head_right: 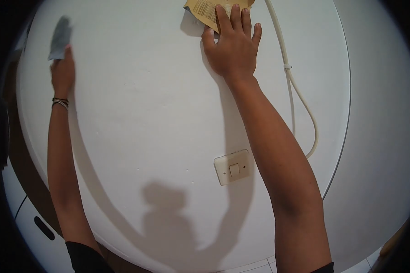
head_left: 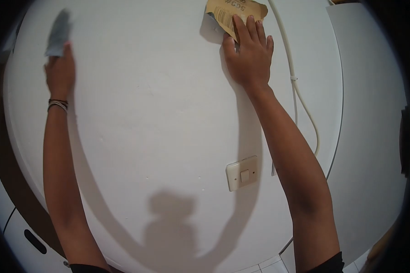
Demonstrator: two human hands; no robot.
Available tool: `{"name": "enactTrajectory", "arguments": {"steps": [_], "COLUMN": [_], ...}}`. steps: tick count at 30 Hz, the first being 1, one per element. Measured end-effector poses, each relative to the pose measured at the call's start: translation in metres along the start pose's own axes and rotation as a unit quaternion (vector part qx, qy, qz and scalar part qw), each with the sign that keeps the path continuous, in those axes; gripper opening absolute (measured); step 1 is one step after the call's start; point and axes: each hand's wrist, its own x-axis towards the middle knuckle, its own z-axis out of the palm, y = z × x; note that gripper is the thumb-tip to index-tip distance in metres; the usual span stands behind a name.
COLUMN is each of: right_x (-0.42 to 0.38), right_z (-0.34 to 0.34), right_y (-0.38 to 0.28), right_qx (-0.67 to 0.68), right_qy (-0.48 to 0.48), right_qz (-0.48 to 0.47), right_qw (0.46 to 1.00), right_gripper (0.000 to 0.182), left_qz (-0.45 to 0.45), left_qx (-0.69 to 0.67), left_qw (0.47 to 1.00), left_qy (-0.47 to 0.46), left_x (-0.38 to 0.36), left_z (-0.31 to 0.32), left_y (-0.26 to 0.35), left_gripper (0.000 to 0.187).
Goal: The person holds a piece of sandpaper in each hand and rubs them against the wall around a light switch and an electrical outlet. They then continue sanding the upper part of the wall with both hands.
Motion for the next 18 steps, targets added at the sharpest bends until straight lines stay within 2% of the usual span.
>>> {"name": "enactTrajectory", "arguments": {"steps": [1, 2, 4, 5, 6, 7, 8, 10, 11, 12, 13, 14, 16, 18], "right_x": [0.001, 0.002, 0.003, 0.002, 0.002, 0.002, 0.003, 0.0, 0.003, 0.005, 0.003, 0.003, 0.005, 0.002], "right_z": [0.0, 0.0, -0.001, -0.001, -0.002, -0.002, -0.002, -0.002, -0.002, -0.002, -0.003, -0.004, -0.005, -0.004], "right_y": [0.0, 0.0, 0.0, 0.0, 0.0, 0.0, 0.001, 0.002, 0.004, 0.004, 0.003, 0.002, 0.002, -0.001], "right_qx": [0.007, 0.014, 0.016, 0.018, 0.019, 0.015, 0.011, 0.013, 0.01, 0.008, 0.002, -0.004, -0.004, 0.0], "right_qy": [-0.002, -0.003, 0.0, -0.002, -0.002, -0.005, -0.008, -0.017, -0.013, -0.009, -0.014, -0.017, -0.009, -0.013], "right_qz": [0.002, 0.004, 0.0, 0.0, -0.003, -0.003, -0.001, -0.003, -0.002, -0.003, 0.0, 0.0, 0.0, 0.001], "right_qw": [1.0, 1.0, 1.0, 1.0, 1.0, 1.0, 1.0, 1.0, 1.0, 1.0, 1.0, 1.0, 1.0, 1.0], "right_gripper": [0.05, 0.051, 0.051, 0.051, 0.051, 0.051, 0.05, 0.05, 0.05, 0.05, 0.05, 0.05, 0.05, 0.05], "left_qz": [-0.004, -0.006, -0.082, -0.017, 0.05, 0.22, 0.223, 0.253, 0.204, 0.113, 0.002, 0.008, -0.068, -0.023], "left_qx": [-0.03, -0.032, -0.03, -0.191, -0.178, -0.18, -0.179, -0.187, -0.192, -0.214, -0.091, -0.012, -0.053, -0.169], "left_qw": [0.978, 0.977, 0.993, 0.975, 0.974, 0.936, 0.935, 0.946, 0.957, 0.967, 0.995, 0.997, 0.991, 0.982], "left_qy": [0.207, 0.21, 0.076, 0.112, 0.133, 0.206, 0.209, 0.075, 0.075, 0.077, 0.044, 0.08, 0.103, 0.079], "left_x": [0.016, 0.016, -0.006, -0.031, -0.058, -0.072, -0.066, -0.06, -0.044, -0.035, -0.011, 0.004, -0.005, -0.029], "left_z": [0.03, 0.024, 0.005, -0.005, -0.018, -0.012, -0.017, -0.026, -0.021, -0.022, -0.012, 0.003, -0.002, -0.009], "left_y": [-0.024, -0.018, 0.012, 0.043, 0.079, 0.09, 0.087, 0.071, 0.057, 0.046, 0.023, -0.008, -0.01, 0.015], "left_gripper": [0.073, 0.073, 0.063, 0.053, 0.048, 0.045, 0.045, 0.04, 0.043, 0.048, 0.052, 0.056, 0.065, 0.06]}}
